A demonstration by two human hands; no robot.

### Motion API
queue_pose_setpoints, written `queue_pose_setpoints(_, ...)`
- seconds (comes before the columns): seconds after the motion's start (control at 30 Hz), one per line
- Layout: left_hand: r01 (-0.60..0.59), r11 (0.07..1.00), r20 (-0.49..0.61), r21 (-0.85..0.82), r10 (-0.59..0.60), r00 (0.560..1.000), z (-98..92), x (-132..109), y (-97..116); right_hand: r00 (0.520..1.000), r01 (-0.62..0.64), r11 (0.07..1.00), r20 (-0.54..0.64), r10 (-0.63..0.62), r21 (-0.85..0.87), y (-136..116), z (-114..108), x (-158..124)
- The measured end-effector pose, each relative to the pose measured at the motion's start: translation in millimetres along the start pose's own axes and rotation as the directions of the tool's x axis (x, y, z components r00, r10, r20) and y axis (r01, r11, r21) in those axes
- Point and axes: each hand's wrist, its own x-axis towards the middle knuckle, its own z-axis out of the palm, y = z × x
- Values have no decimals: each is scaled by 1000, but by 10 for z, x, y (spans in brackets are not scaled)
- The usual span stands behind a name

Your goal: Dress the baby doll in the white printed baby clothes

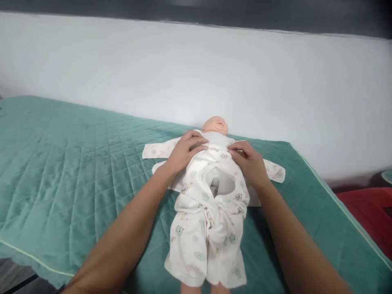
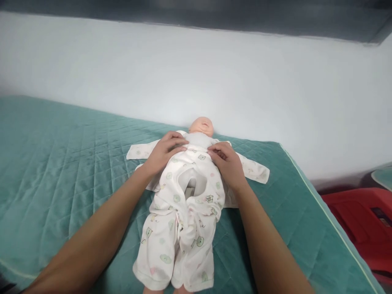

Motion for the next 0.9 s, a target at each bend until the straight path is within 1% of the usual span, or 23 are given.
queue_pose_setpoints(0.07, -10, 1000, 76, 11, 9, 997, -3, 33, -5, 994, 31, 999, 104, -30, -8, 37, -40, 48)
queue_pose_setpoints(0.17, 1, 1000, 179, 10, -2, 984, -34, 85, 20, 965, 30, 998, 261, -15, -51, 58, -99, 100)
queue_pose_setpoints(0.23, -4, 1000, 224, 21, -1, 975, -60, 128, 42, 946, 55, 996, 322, -31, -67, 49, -109, 136)
queue_pose_setpoints(0.27, -7, 999, 233, 34, -1, 972, -70, 155, 47, 943, 70, 995, 330, -41, -74, 42, -102, 161)
queue_pose_setpoints(0.3, -6, 999, 235, 54, -7, 972, -76, 187, 46, 947, 73, 993, 318, -40, -91, 35, -86, 194)
queue_pose_setpoints(0.37, 21, 993, 215, 117, -46, 976, -72, 267, 24, 970, 33, 986, 244, 8, -162, 29, -32, 283)
queue_pose_setpoints(0.43, 84, 977, 161, 195, -116, 980, -45, 366, -17, 985, -54, 970, 147, 90, -237, 40, 36, 392)
queue_pose_setpoints(0.5, 154, 958, 99, 242, -183, 978, 2, 463, -63, 983, -137, 962, 90, 162, -236, 69, 101, 491)
queue_pose_setpoints(0.6, 229, 946, 51, 228, -247, 968, 85, 555, -120, 965, -249, 964, 67, 255, -93, 126, 173, 561)
queue_pose_setpoints(0.67, 253, 944, 36, 211, -266, 963, 132, 561, -151, 951, -306, 952, 46, 305, 20, 149, 199, 548)
queue_pose_setpoints(0.77, 276, 948, 4, 157, -280, 960, 159, 492, -187, 930, -362, 920, -2, 367, 147, 137, 209, 472)
queue_pose_setpoints(0.9, 287, 956, -24, 59, -286, 958, 109, 331, -185, 901, -408, 882, -55, 431, 238, 114, 170, 334)
